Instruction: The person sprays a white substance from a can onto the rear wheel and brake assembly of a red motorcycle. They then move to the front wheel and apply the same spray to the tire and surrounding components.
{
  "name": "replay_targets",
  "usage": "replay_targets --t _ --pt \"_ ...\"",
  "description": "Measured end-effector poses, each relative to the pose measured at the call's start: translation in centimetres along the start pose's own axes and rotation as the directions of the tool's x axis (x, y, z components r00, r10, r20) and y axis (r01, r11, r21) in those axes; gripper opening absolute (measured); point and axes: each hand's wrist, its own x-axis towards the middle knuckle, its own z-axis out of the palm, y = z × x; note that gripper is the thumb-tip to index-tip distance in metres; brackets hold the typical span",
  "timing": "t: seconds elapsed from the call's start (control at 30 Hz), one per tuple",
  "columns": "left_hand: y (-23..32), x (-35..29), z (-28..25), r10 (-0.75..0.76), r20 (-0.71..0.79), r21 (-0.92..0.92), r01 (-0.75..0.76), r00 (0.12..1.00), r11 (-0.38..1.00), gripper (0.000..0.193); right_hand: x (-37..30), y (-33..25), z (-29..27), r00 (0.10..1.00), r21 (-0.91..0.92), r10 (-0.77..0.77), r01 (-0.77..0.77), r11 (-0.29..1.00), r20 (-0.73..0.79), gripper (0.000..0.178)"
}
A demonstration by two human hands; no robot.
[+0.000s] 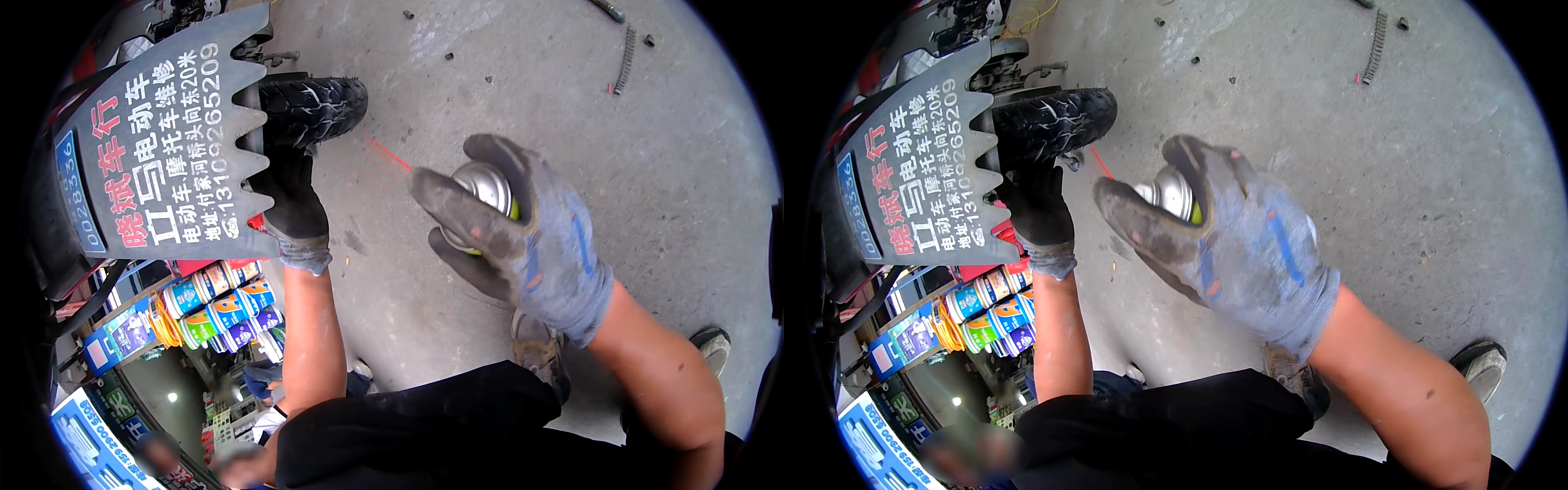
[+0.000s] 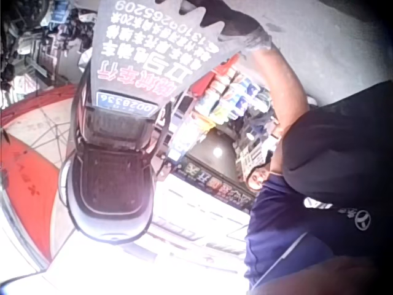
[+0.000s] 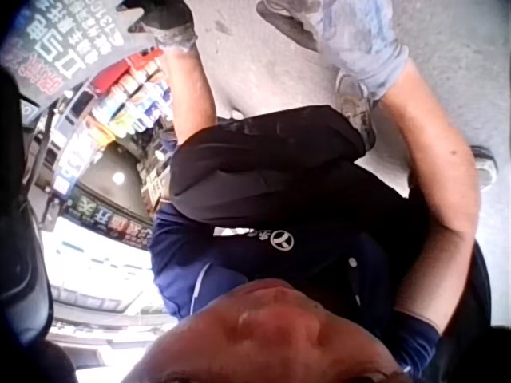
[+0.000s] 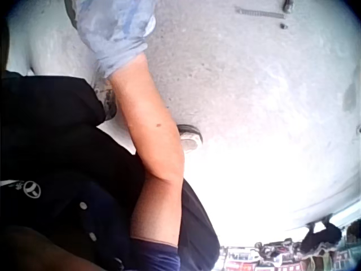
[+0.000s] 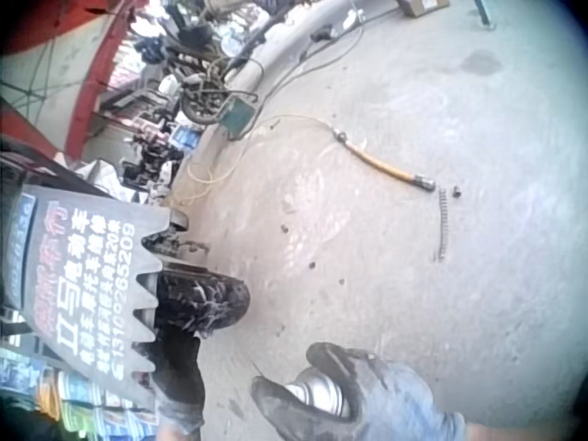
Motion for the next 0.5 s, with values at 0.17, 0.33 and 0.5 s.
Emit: replay_targets --t 0.17,0.33,0.5 --pt "0.0 0.1 1.2 0.072 0.056 0.024 -0.074 0.996 0.997 0.057 0.1 0.7 0.1 0.998 -0.003 -0.043 0.043 0.999 -0.050 0.069" --pt "-0.5 1.1 -0.6 0.118 0.069 0.059 -0.122 0.991 0.991 0.051 0.0 -0.2 -0.1 0.999 0.026 -0.036 0.036 0.999 -0.024 0.071" --pt "0.1 1.1 -0.3 0.187 0.126 0.138 -0.204 0.974 0.969 0.051 -1.3 0.1 0.9 0.999 0.068 -0.027 0.028 0.997 -0.018 0.071"
